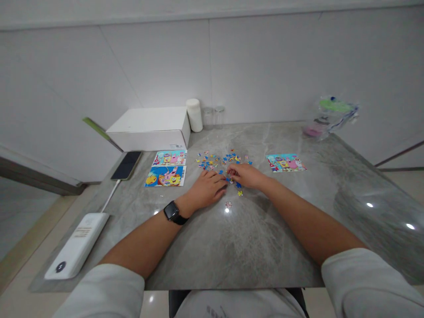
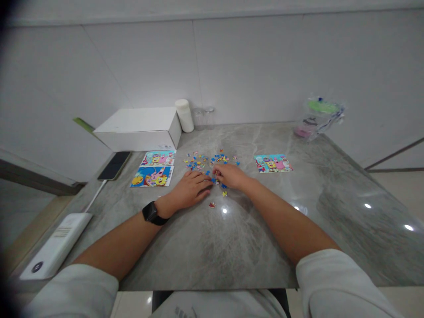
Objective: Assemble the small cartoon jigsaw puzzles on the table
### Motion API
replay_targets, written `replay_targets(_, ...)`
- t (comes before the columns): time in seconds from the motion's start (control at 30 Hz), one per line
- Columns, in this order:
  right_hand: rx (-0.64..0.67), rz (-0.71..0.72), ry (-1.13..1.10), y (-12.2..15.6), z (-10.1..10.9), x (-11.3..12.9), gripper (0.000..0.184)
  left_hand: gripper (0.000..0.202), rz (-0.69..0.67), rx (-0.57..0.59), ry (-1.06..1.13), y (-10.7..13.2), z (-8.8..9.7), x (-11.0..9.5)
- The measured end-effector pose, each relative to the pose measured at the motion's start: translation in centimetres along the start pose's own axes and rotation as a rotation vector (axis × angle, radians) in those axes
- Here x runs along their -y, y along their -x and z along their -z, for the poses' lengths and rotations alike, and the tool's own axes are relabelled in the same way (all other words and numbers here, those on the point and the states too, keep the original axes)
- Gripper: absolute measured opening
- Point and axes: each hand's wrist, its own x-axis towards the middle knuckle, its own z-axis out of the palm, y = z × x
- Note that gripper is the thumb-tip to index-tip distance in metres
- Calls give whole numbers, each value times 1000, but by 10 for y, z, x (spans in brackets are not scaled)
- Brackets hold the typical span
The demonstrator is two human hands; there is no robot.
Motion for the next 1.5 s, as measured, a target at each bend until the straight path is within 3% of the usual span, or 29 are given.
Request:
replay_targets(0.43,-47,14,129,5,6,13,21,37,38,28,-17,-2,-6,-4)
replay_targets(0.67,32,13,223,9,9,12,15,38,38,29,-28,-1,-8,-3)
replay_targets(1.0,72,-30,350,15,16,32,23,38,46,53,-61,-1,-5,-4)
replay_targets(1.5,63,-22,334,16,10,31,17,39,42,51,-62,-2,-6,-4)
